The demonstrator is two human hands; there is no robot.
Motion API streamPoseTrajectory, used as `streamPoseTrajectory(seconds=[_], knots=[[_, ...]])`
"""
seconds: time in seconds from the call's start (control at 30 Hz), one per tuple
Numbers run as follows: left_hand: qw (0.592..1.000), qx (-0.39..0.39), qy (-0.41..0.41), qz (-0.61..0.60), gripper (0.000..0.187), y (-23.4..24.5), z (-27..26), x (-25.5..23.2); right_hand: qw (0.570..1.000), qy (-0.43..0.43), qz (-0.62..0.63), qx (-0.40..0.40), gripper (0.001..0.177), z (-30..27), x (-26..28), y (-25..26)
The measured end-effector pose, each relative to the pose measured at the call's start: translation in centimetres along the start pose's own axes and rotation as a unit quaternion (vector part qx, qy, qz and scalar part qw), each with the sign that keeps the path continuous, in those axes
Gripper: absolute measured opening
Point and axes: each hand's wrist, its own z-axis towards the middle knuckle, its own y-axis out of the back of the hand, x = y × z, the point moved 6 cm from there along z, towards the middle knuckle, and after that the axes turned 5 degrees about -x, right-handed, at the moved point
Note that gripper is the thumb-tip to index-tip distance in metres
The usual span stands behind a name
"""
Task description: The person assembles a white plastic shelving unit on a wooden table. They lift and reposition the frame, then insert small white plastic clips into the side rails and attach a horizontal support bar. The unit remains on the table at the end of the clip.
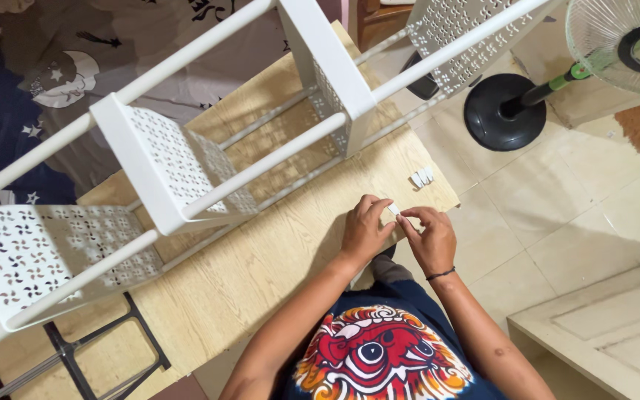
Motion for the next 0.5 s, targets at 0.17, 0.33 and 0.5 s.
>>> streamPoseTrajectory(seconds=[0.17, 0.33, 0.5], knots=[[0.993, -0.051, -0.05, 0.09, 0.054, -2.5, 0.5, -0.5, 0.999, -0.008, 0.049, -0.01, 0.018, 1.2, -3.0, -0.8], [0.991, -0.068, -0.03, 0.111, 0.05, -4.4, 1.1, 0.4, 0.993, -0.076, 0.085, 0.025, 0.02, 2.4, -5.6, -1.6], [0.989, -0.084, -0.023, 0.121, 0.048, -5.3, 1.8, 0.3, 0.99, -0.093, 0.095, 0.044, 0.02, 3.7, -6.3, -1.7]])
